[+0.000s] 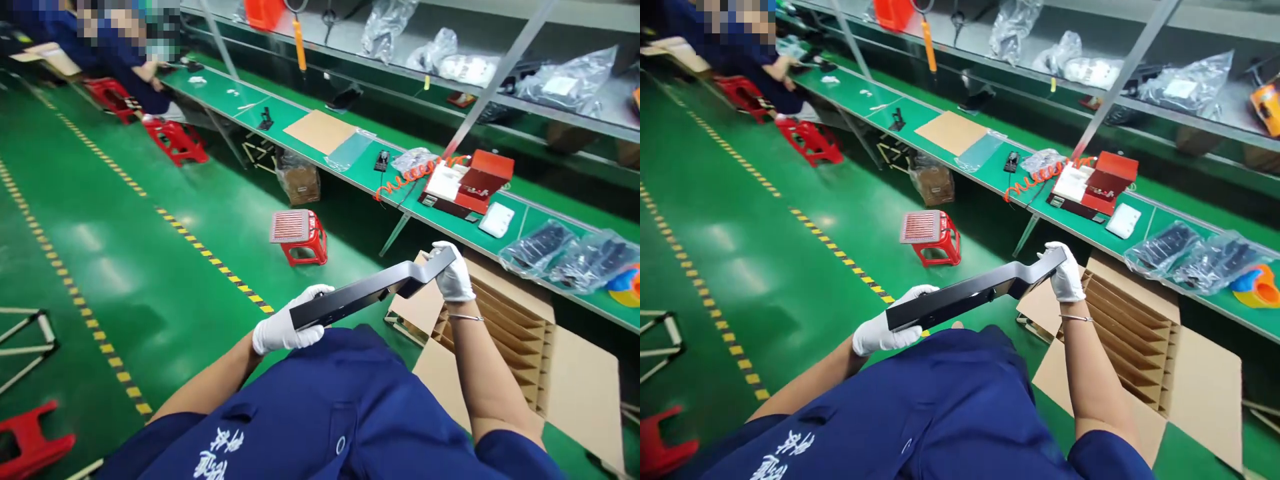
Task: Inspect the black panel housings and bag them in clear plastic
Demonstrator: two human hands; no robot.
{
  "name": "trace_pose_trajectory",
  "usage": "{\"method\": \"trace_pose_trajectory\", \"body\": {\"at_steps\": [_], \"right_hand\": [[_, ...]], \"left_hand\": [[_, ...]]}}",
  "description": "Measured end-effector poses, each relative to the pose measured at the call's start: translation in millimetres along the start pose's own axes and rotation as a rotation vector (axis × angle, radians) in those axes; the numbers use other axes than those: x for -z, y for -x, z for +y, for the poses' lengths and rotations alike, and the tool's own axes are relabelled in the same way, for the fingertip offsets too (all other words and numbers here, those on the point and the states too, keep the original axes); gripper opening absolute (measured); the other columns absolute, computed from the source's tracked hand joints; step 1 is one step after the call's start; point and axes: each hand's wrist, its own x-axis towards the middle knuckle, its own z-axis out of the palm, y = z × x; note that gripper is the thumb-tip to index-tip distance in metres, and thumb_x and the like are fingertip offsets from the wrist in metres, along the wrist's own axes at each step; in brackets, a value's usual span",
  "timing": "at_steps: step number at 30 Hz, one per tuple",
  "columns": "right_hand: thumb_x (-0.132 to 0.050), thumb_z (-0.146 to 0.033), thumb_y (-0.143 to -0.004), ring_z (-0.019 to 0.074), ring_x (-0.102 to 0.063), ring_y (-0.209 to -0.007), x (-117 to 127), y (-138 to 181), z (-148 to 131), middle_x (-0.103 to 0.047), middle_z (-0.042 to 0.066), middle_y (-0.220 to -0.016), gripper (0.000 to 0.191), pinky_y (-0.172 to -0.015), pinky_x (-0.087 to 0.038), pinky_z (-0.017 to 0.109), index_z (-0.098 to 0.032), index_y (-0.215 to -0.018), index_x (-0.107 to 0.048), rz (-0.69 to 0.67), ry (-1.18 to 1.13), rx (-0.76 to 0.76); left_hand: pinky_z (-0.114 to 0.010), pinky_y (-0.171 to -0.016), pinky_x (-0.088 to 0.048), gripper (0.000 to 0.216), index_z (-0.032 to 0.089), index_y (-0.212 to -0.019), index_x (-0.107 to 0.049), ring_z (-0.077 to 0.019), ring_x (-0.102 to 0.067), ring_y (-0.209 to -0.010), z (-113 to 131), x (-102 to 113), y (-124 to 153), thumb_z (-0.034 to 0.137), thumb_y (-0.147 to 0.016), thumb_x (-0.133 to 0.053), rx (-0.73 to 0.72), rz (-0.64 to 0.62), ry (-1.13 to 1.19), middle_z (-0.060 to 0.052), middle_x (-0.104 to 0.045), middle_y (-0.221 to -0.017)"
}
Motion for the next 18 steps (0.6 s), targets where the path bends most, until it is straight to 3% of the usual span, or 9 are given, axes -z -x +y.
{"method": "trace_pose_trajectory", "body": {"at_steps": [3, 6, 7, 9, 11, 14, 15, 17, 18], "right_hand": [[-0.083, -0.053, -0.06, 0.0153, -0.063, -0.097, 7, -15, -6, -0.062, 0.006, -0.105, 0.075, -0.111, -0.048, 0.041, -0.014, -0.119, -0.057, 0.028, 0.09, 0.04], [-0.089, -0.056, -0.054, 0.0236, -0.043, -0.141, 24, -32, -20, -0.042, 0.011, -0.148, 0.106, -0.129, -0.03, 0.042, -0.018, -0.143, -0.045, -0.008, 0.114, 0.139], [-0.088, -0.058, -0.057, 0.0234, -0.034, -0.147, 29, -39, -25, -0.033, 0.01, -0.154, 0.11, -0.131, -0.025, 0.042, -0.019, -0.148, -0.04, -0.006, 0.114, 0.197], [-0.073, -0.065, -0.076, 0.0208, -0.029, -0.15, 28, -57, -33, -0.028, 0.007, -0.157, 0.097, -0.132, -0.022, 0.042, -0.022, -0.154, -0.035, 0.023, 0.224, 0.317], [-0.048, -0.068, -0.094, 0.0204, -0.03, -0.149, 10, -80, -34, -0.033, 0.008, -0.155, 0.076, -0.132, -0.019, 0.044, -0.019, -0.152, -0.041, 0.071, 0.514, 0.422], [-0.027, -0.066, -0.102, 0.0289, -0.026, -0.148, -46, -111, -23, -0.038, 0.011, -0.151, 0.073, -0.128, -0.009, 0.056, -0.014, -0.146, -0.051, 0.173, 1.021, 0.529], [-0.024, -0.062, -0.104, 0.0304, -0.028, -0.146, -67, -119, -19, -0.039, 0.011, -0.15, 0.07, -0.125, -0.013, 0.057, -0.013, -0.145, -0.053, 0.15, 1.125, 0.536], [-0.021, -0.049, -0.108, 0.0239, -0.039, -0.135, -101, -133, -13, -0.047, 0.009, -0.143, 0.057, -0.12, -0.023, 0.05, -0.017, -0.139, -0.057, -0.037, 1.228, 0.61], [-0.02, -0.047, -0.109, 0.0214, -0.039, -0.135, -111, -139, -11, -0.047, 0.005, -0.143, 0.054, -0.121, -0.022, 0.049, -0.022, -0.14, -0.056, -0.131, 1.237, 0.688]], "left_hand": [[-0.037, -0.094, -0.055, 0.057, 0.027, -0.13, -0.053, -0.0254, -0.064, -0.107, -17, 15, -40, 0.017, -0.075, -0.066, -0.017, 0.015, -0.062, -0.009, -0.063, -0.12], [-0.036, -0.083, -0.056, 0.061, 0.026, -0.128, -0.053, -0.0242, -0.065, -0.092, -36, 26, -83, 0.015, -0.07, -0.067, -0.077, 0.001, -0.162, -0.007, -0.064, -0.109], [-0.037, -0.083, -0.056, 0.061, 0.026, -0.127, -0.053, -0.024, -0.065, -0.09, -42, 29, -99, 0.015, -0.069, -0.068, -0.102, -0.003, -0.213, -0.007, -0.064, -0.108], [-0.037, -0.084, -0.055, 0.062, 0.025, -0.126, -0.054, -0.0235, -0.065, -0.089, -50, 34, -134, 0.014, -0.067, -0.068, -0.159, -0.022, -0.327, -0.007, -0.064, -0.107], [-0.037, -0.084, -0.055, 0.063, 0.024, -0.127, -0.052, -0.023, -0.065, -0.089, -57, 35, -169, 0.013, -0.067, -0.067, -0.22, -0.079, -0.426, -0.007, -0.064, -0.108], [-0.039, -0.088, -0.056, 0.059, 0.023, -0.127, -0.051, -0.0228, -0.066, -0.094, -66, 34, -215, 0.017, -0.071, -0.066, -0.212, -0.159, -0.509, -0.006, -0.064, -0.111], [-0.039, -0.089, -0.056, 0.057, 0.023, -0.126, -0.051, -0.0228, -0.065, -0.095, -68, 34, -227, 0.018, -0.071, -0.066, -0.178, -0.163, -0.52, -0.007, -0.064, -0.112], [-0.039, -0.09, -0.057, 0.054, 0.022, -0.124, -0.05, -0.0227, -0.065, -0.098, -72, 36, -247, 0.019, -0.073, -0.065, -0.096, -0.132, -0.525, -0.007, -0.063, -0.113], [-0.039, -0.09, -0.057, 0.053, 0.022, -0.125, -0.049, -0.0224, -0.064, -0.098, -73, 38, -255, 0.02, -0.074, -0.064, -0.063, -0.108, -0.515, -0.008, -0.063, -0.114]]}}
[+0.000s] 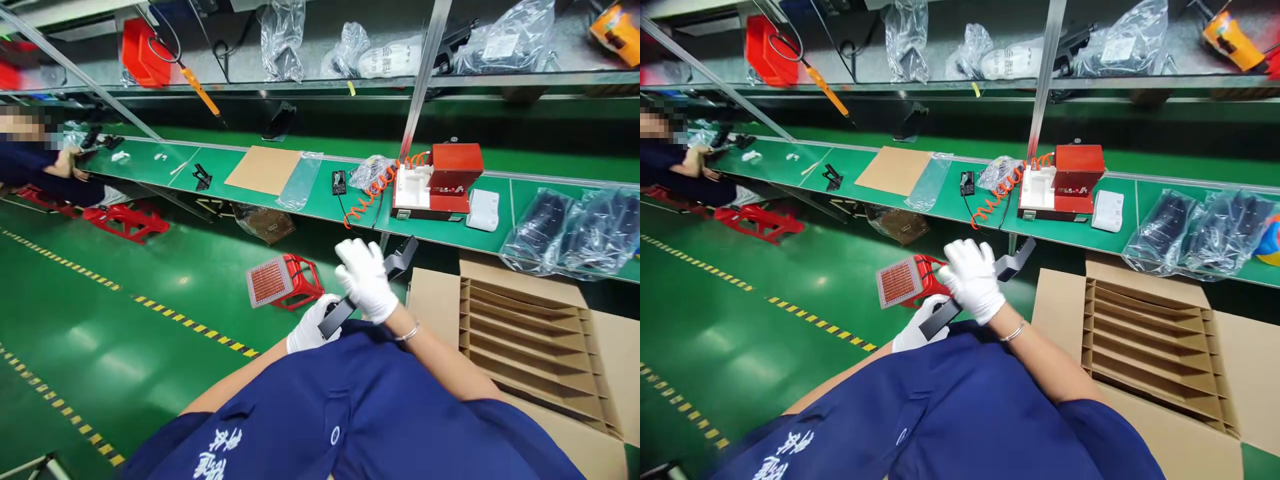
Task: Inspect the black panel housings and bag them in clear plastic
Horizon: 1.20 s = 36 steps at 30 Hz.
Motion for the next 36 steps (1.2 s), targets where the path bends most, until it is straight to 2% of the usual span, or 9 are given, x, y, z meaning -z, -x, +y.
{"method": "trace_pose_trajectory", "body": {"at_steps": [2, 6, 11, 17, 21, 25, 30, 34, 36], "right_hand": [[-0.023, -0.044, -0.109, 0.0191, -0.04, -0.133, -9, -14, 6, -0.047, 0.001, -0.143, 0.047, -0.121, -0.02, 0.047, -0.029, -0.139, -0.056, -0.041, -0.006, 0.048], [-0.036, -0.041, -0.106, 0.0297, -0.044, -0.12, -22, -32, 29, -0.052, 0.018, -0.131, 0.046, -0.11, -0.026, 0.053, -0.007, -0.124, -0.063, -0.083, 0.106, -0.348], [-0.028, -0.037, -0.109, 0.0184, -0.044, -0.122, -41, -38, 20, -0.052, 0.005, -0.136, 0.042, -0.118, -0.02, 0.043, -0.023, -0.135, -0.058, -0.146, -0.066, 0.045], [-0.038, -0.043, -0.104, 0.0232, -0.051, -0.118, -17, -41, 106, -0.059, 0.01, -0.125, 0.045, -0.115, -0.027, 0.044, -0.015, -0.127, -0.065, -0.345, -0.092, -0.388], [-0.053, -0.073, -0.09, 0.0106, -0.051, -0.072, 5, -41, 113, -0.06, 0.004, -0.085, 0.06, -0.07, -0.039, 0.022, -0.016, -0.102, -0.068, -0.87, -0.489, -0.357], [-0.058, -0.082, -0.079, 0.0051, -0.037, -0.064, 10, -32, 76, -0.048, 0.002, -0.076, 0.072, -0.058, -0.027, 0.017, -0.01, -0.081, -0.051, -0.89, -0.746, -0.477], [-0.051, -0.07, -0.085, 0.0085, -0.044, -0.066, -2, -24, 39, -0.052, 0.003, -0.082, 0.059, -0.057, -0.035, 0.019, -0.013, -0.101, -0.049, -0.83, -0.905, -0.673], [-0.047, -0.064, -0.083, 0.0138, -0.05, -0.085, -18, -28, 19, -0.055, 0.008, -0.092, 0.052, -0.077, -0.044, 0.025, -0.013, -0.091, -0.048, -0.633, -0.914, -0.528], [-0.044, -0.062, -0.084, 0.0138, -0.049, -0.085, -20, -27, 10, -0.055, 0.008, -0.093, 0.05, -0.078, -0.044, 0.025, -0.013, -0.091, -0.048, -0.613, -0.909, -0.52]], "left_hand": [[-0.039, -0.088, -0.057, 0.052, 0.022, -0.126, -0.048, -0.0214, -0.064, -0.095, -6, 7, -11, 0.024, -0.076, -0.064, 0.034, 0.002, 0.054, -0.008, -0.062, -0.116], [-0.039, -0.087, -0.058, 0.055, 0.021, -0.124, -0.049, -0.0225, -0.064, -0.094, -21, 26, -30, 0.042, -0.077, -0.068, 0.036, -0.095, 0.204, -0.01, -0.06, -0.117], [-0.042, -0.084, -0.058, 0.061, 0.022, -0.126, -0.048, -0.0254, -0.064, -0.094, -42, 49, -53, 0.052, -0.077, -0.07, 0.055, -0.156, 0.275, -0.01, -0.062, -0.114], [-0.047, -0.092, -0.057, 0.064, 0.023, -0.129, -0.051, -0.0333, -0.063, -0.109, -41, 100, -68, 0.059, -0.079, -0.069, 0.079, -0.206, 0.307, -0.013, -0.06, -0.124], [-0.048, -0.099, -0.055, 0.069, 0.02, -0.129, -0.057, -0.0342, -0.062, -0.116, -39, 135, -96, 0.06, -0.075, -0.074, 0.085, -0.309, 0.309, -0.014, -0.061, -0.127], [-0.048, -0.101, -0.054, 0.076, 0.017, -0.138, -0.051, -0.033, -0.062, -0.118, -43, 157, -132, 0.066, -0.081, -0.065, 0.161, -0.276, 0.271, -0.017, -0.062, -0.131], [-0.056, -0.119, -0.033, 0.052, 0.015, -0.136, -0.053, -0.0322, -0.048, -0.135, -12, 123, -157, 0.047, -0.096, -0.048, -0.173, 0.219, -0.501, -0.017, -0.055, -0.141], [-0.051, -0.117, -0.033, 0.029, 0.018, -0.115, -0.065, -0.027, -0.053, -0.126, 16, 76, -176, 0.03, -0.096, -0.047, -0.58, -0.09, -0.814, -0.01, -0.063, -0.129], [-0.055, -0.116, -0.032, 0.023, 0.02, -0.099, -0.068, -0.0273, -0.058, -0.115, 15, 71, -188, 0.028, -0.095, -0.047, -0.523, -0.121, -0.854, -0.008, -0.068, -0.11]]}}
